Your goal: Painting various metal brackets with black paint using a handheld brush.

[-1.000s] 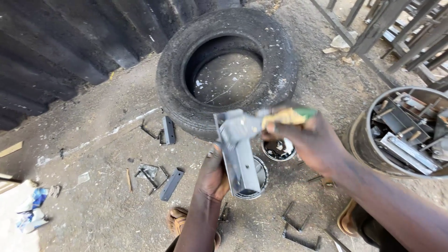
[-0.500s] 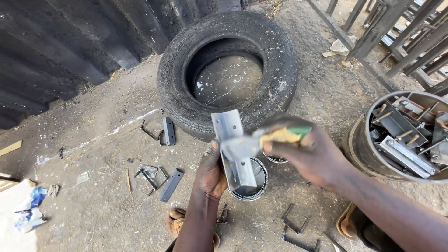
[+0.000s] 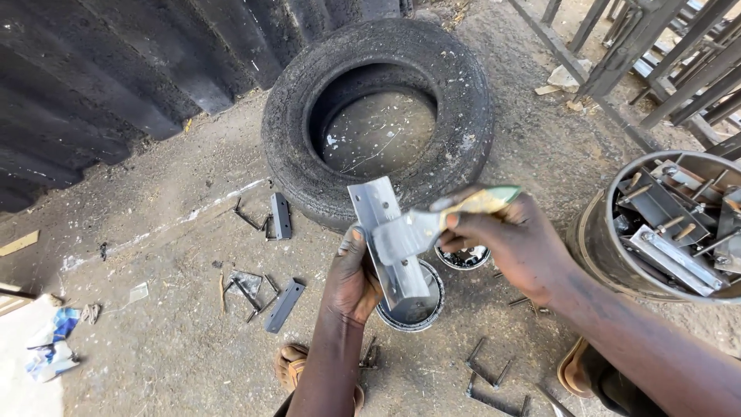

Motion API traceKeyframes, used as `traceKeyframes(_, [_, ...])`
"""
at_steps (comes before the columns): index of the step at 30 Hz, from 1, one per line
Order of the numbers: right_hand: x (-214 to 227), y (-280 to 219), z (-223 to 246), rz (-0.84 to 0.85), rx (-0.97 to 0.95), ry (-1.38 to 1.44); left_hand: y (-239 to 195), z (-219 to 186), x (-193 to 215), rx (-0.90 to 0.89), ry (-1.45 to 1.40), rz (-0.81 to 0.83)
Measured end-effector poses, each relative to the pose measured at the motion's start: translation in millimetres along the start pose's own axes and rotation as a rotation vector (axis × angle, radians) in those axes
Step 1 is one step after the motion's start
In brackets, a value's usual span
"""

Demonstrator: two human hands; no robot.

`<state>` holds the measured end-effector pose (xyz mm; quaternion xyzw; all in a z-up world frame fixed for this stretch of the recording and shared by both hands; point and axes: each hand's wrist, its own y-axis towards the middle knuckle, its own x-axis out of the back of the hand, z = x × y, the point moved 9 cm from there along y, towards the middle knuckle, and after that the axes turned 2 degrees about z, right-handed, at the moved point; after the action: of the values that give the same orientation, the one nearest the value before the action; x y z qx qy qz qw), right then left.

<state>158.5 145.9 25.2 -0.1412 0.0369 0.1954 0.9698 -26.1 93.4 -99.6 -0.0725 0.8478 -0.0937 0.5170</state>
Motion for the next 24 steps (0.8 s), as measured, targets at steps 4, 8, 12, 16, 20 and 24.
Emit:
traceKeyframes(4, [1,3,10,0.001,0.172,0.250,-2,7,4,0.007,-0.021,-0.011])
traceKeyframes(8, [-11,0,-6,0.006,0.053,-0.009,8,8,14,-0.020,-0.058,-0.054])
traceKeyframes(12, [-15,1,-18,0.075,0.029,0.157,3,-15,12,-0.098,-0.079,-0.067])
traceKeyframes(16, [-17,3,-16,0.060,0.070,0.127,-3,-17,-6,-0.111,-0.040,-0.033])
traceKeyframes(20, [-24,-12,-36,0.156,0.072,-0.001,4,-47,19,-0.234,0.002,-0.074])
traceKeyframes(24, [-19,-10,-36,0.158,0.022,-0.021,0,-68,26,-0.302,-0.006,-0.066])
